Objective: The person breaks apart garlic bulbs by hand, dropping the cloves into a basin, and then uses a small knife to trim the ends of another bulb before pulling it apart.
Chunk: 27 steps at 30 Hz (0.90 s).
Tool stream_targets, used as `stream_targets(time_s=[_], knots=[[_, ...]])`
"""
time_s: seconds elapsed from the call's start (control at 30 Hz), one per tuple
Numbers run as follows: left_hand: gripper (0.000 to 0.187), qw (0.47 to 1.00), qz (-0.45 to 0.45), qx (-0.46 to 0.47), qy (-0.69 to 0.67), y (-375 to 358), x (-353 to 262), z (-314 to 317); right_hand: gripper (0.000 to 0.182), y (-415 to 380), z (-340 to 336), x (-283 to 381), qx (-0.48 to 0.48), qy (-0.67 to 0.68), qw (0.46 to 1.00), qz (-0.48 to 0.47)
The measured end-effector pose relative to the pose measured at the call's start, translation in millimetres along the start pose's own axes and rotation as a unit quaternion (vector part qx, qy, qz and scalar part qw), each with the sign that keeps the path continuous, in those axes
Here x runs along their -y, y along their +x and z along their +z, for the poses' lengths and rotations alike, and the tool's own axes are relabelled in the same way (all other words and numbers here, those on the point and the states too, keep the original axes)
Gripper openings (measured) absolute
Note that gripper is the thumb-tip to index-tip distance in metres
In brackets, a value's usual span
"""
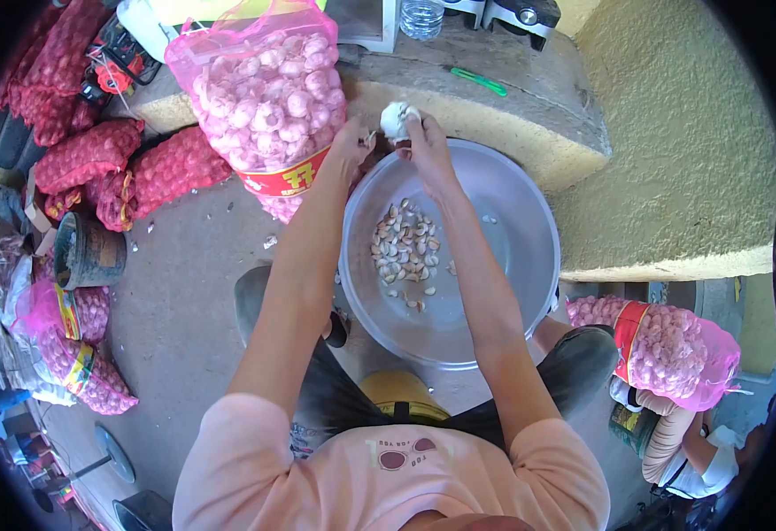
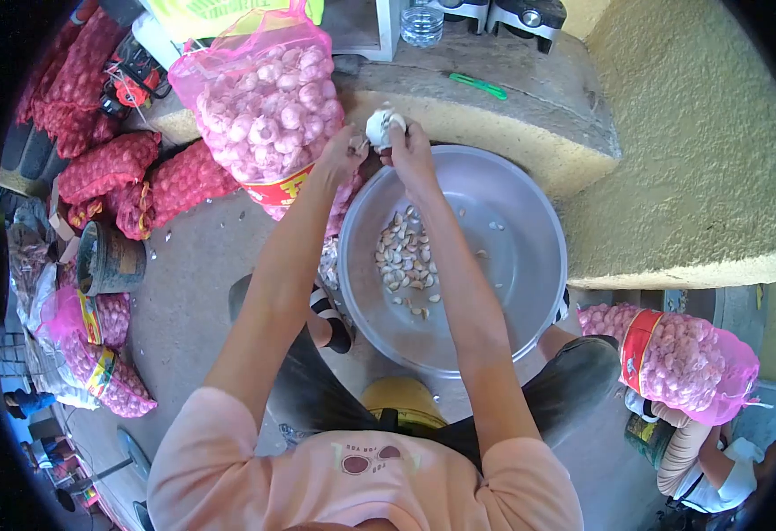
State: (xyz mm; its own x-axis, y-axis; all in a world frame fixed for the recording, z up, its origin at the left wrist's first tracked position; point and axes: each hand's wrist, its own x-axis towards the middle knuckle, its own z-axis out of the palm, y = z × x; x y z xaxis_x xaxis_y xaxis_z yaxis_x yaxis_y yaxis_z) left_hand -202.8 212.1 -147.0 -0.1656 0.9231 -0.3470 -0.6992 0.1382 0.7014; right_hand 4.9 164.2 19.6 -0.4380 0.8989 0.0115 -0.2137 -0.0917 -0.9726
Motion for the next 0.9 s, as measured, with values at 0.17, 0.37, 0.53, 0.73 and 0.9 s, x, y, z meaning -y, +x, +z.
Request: stream_targets(time_s=[0.17,0.37,0.53,0.73,0.9], knots=[[0.071,0.997,-0.015,-0.059,-0.052,-42.9,-15.7,89.8,0.032,4.2,-16.7,-19.5,0.014,-0.024,0.999,0.042],[0.053,0.944,0.060,0.126,0.300,-120.2,-39.7,114.3,0.034,13.2,-13.8,-34.3,0.001,0.031,0.999,0.022],[0.042,0.943,0.090,0.068,0.313,-156.9,-49.4,120.1,0.033,4.3,7.0,-26.9,-0.001,0.068,0.997,0.023],[0.034,0.931,0.108,0.035,0.347,-203.0,-75.4,114.1,0.032,-3.7,25.8,1.5,0.079,0.007,0.996,0.035],[0.033,0.918,0.207,0.062,0.333,-199.9,-79.7,103.2,0.035,7.2,32.0,3.6,0.122,-0.068,0.990,-0.028]])
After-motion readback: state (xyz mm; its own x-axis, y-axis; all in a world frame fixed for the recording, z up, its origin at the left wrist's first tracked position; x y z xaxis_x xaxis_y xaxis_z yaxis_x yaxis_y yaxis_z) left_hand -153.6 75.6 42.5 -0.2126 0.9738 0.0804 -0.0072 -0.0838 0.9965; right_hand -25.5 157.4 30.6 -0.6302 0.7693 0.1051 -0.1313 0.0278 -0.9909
